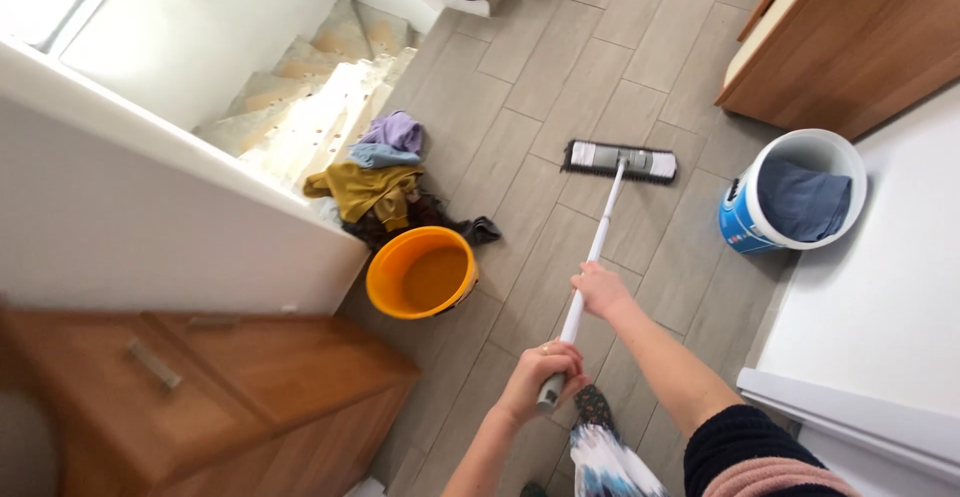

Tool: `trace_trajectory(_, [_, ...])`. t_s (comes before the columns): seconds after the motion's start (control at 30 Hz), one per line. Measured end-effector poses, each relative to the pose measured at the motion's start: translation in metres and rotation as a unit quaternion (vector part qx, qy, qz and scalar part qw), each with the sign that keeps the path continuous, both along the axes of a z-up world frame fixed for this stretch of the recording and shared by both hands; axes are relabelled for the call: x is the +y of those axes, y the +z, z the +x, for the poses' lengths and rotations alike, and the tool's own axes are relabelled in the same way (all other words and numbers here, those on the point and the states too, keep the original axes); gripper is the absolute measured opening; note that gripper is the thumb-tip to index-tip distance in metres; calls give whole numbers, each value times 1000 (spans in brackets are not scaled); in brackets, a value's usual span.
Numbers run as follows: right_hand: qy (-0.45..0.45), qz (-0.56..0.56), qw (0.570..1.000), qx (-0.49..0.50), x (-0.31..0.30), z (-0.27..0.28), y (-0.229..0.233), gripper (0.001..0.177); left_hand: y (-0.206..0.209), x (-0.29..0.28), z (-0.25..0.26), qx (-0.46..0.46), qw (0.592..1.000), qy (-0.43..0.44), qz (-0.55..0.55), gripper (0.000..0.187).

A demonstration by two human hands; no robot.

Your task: The person mops a tiled floor using a flat mop, moving shoes, slippers, and a pile of clothes to reach all areas of the floor.

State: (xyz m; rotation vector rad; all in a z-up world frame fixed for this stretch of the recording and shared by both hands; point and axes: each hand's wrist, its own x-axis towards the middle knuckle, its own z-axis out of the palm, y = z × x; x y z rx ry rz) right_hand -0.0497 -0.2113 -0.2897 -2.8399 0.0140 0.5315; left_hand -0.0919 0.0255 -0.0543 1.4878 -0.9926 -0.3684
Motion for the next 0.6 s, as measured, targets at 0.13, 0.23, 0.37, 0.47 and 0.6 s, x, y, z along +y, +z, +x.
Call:
trace_trajectory(0.13, [-36,-14,999,29,-79,33,-6,21,-34,-76,33,-1,1000,-1,15,30])
trace_trajectory(0.23, [-52,-27,997,51,-127,51,-12,21,-50,-123,53,8,1000,-17,0,30])
trace_trajectory(0.37, [-141,-45,985,84,-166,69,-10,18,-55,-169,75,37,990,-51,129,21])
trace_trajectory(0.47, [-154,-21,985,80,-186,73,-1,24,-63,-191,82,33,988,-65,139,20])
trace_trajectory(0.6, [-165,-19,983,76,-185,68,6,22,-71,-192,78,26,985,-76,152,21])
